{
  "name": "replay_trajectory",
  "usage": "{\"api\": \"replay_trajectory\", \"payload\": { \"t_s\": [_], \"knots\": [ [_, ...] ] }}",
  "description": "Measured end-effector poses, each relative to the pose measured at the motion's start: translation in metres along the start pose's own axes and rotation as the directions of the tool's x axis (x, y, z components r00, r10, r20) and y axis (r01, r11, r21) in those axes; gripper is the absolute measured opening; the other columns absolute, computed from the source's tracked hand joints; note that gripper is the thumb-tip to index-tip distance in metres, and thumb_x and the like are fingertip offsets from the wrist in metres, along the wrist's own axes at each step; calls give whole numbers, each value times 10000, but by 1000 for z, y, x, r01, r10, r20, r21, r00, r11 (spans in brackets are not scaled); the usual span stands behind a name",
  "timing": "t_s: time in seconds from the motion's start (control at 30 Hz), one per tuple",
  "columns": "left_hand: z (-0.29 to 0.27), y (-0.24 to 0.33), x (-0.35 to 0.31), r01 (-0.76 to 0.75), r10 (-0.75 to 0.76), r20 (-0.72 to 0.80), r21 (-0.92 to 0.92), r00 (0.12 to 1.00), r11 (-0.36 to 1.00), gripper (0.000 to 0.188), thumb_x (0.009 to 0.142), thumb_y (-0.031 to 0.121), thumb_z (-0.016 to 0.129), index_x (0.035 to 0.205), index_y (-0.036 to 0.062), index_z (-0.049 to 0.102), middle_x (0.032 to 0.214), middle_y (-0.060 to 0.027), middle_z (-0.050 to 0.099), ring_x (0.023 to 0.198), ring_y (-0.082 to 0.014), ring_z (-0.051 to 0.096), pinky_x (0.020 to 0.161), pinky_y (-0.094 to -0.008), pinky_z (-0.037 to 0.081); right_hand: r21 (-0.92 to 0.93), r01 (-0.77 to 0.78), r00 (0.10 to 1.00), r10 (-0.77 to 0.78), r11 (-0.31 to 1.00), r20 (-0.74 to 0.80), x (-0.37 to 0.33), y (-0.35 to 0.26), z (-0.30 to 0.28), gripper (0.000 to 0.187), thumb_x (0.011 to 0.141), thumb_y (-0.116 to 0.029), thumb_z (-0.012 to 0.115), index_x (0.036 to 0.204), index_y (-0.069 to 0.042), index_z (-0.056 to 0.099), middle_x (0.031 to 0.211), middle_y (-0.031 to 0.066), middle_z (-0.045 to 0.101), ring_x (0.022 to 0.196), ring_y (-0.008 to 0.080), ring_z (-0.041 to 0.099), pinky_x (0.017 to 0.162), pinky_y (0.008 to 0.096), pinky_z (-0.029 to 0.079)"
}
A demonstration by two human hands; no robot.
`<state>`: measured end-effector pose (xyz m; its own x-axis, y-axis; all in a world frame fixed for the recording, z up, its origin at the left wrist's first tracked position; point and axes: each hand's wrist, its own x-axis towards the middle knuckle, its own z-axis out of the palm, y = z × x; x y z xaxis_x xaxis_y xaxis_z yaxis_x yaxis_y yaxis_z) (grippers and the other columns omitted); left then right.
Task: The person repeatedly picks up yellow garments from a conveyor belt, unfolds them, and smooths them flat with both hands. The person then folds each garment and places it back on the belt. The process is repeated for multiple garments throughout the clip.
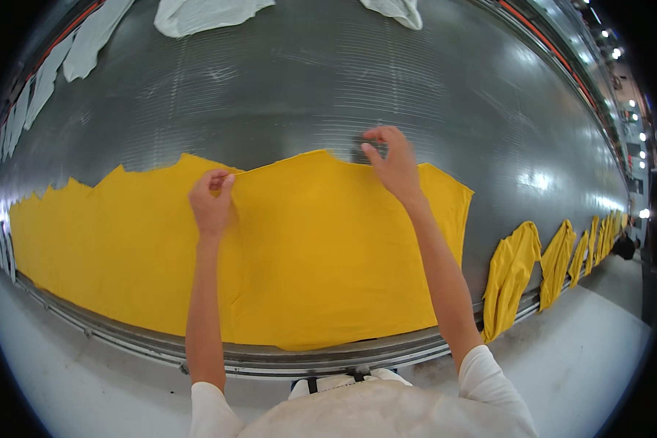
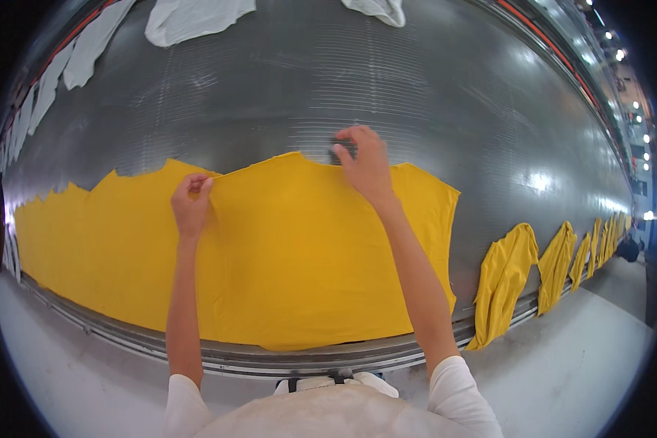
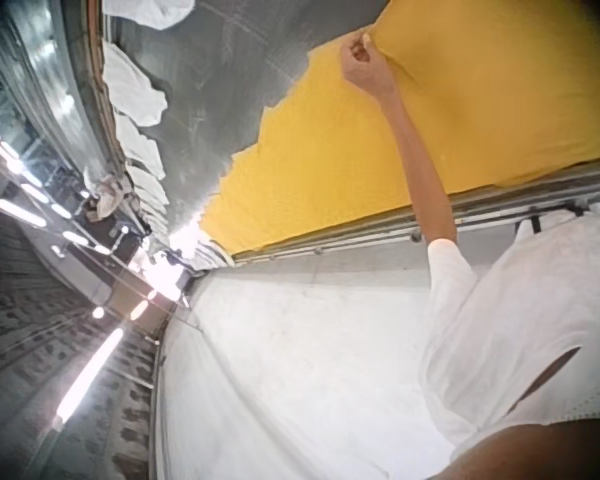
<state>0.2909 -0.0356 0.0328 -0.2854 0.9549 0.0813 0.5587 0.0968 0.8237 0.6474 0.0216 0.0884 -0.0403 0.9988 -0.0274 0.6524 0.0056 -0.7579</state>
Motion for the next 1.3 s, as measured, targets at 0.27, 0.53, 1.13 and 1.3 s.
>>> {"api": "replay_trajectory", "payload": {
  "t_s": [0.27, 0.53, 1.13, 1.3],
  "knots": [
    [9, 10, -1, 64, -63, -16, 110, 998, 992, 208, 916, 154, 751, 1057, 11, 699, 934, -56, 685, 902, -183, 620, 835, -321, 499, -233, 129, 982, -91, 964, 166, -27, 61, -77, 163, 883, -147, 741, 1041, -112, 724, 1301, 92, 639, 1312, 297, 516, 1112, 446, 375],
    [83, 96, -17, -444, 434, 94, 163, 896, 881, 172, 875, 100, 747, 1033, 56, 696, 1085, -77, 672, 1101, -292, 603, 1003, -432, 433, -262, 203, 970, -157, 944, 187, -23, 74, -55, 68, 885, -156, 743, 935, -111, 731, 1420, 93, 543, 1381, 302, 427, 1123, 462, 345],
    [157, 101, 4, -520, 451, 434, 50, 780, 852, 84, 921, 74, 703, 907, 52, 623, 1295, -89, 613, 1411, -370, 446, 1222, -539, 280, -176, 195, 981, -187, 965, 59, -19, 88, -43, 62, 862, -98, 737, 852, -78, 679, 1385, 85, 555, 1341, 290, 450, 1058, 456, 360],
    [158, 109, 4, -475, 407, 451, 43, 795, 879, 91, 932, 69, 691, 899, 52, 608, 1288, -86, 613, 1434, -373, 428, 1245, -543, 243, -192, 193, 981, -187, 962, 48, -20, 89, -44, 55, 861, -93, 729, 856, -76, 677, 1398, 100, 554, 1348, 301, 453, 1080, 465, 357]
  ]
}}
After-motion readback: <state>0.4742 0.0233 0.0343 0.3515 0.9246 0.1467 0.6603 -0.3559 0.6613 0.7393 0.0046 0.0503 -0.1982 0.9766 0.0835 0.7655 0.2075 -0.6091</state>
